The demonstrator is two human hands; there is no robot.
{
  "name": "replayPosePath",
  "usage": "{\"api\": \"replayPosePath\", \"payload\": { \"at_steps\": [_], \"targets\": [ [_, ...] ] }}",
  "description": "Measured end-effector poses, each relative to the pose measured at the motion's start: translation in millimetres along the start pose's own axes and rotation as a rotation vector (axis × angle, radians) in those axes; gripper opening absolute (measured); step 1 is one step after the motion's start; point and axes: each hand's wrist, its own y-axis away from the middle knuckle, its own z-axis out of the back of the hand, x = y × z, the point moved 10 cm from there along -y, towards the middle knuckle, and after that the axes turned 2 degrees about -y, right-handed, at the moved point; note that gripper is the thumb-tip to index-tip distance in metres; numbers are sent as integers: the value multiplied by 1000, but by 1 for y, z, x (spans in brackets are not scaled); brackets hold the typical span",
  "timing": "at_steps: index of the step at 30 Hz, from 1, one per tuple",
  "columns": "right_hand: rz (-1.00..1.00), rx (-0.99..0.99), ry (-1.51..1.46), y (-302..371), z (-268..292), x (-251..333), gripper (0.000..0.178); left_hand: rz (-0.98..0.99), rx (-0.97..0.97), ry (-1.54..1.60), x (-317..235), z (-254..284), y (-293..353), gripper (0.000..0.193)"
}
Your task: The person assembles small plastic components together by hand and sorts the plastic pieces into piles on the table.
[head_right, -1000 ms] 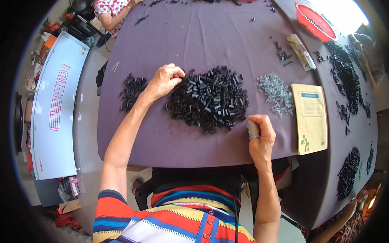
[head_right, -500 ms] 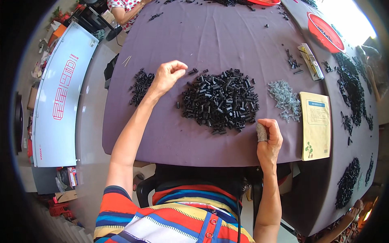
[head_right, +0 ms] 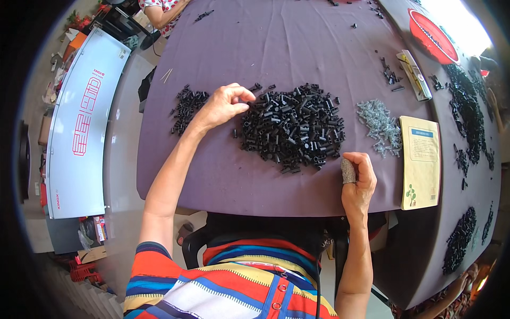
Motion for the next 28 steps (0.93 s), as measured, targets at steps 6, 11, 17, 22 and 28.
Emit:
{"api": "replayPosePath", "payload": {
  "at_steps": [6,11,17,22,28],
  "targets": [
    [50,1,40,1,-2,7,38,4,-131,-35,7,0,9,11],
    [53,-6,40,3,0,3,38,108,-289,399,-3,11,42,11],
    [37,78,-165,10,-10,19,30,52,-212,757,-62,-43,97,18],
    [160,234,-184,26,-41,72,27,34,-151,813,-88,-75,123,18],
    [134,363,-110,42,-58,66,27,-90,-187,621,-109,-82,143,20]
  ]
}}
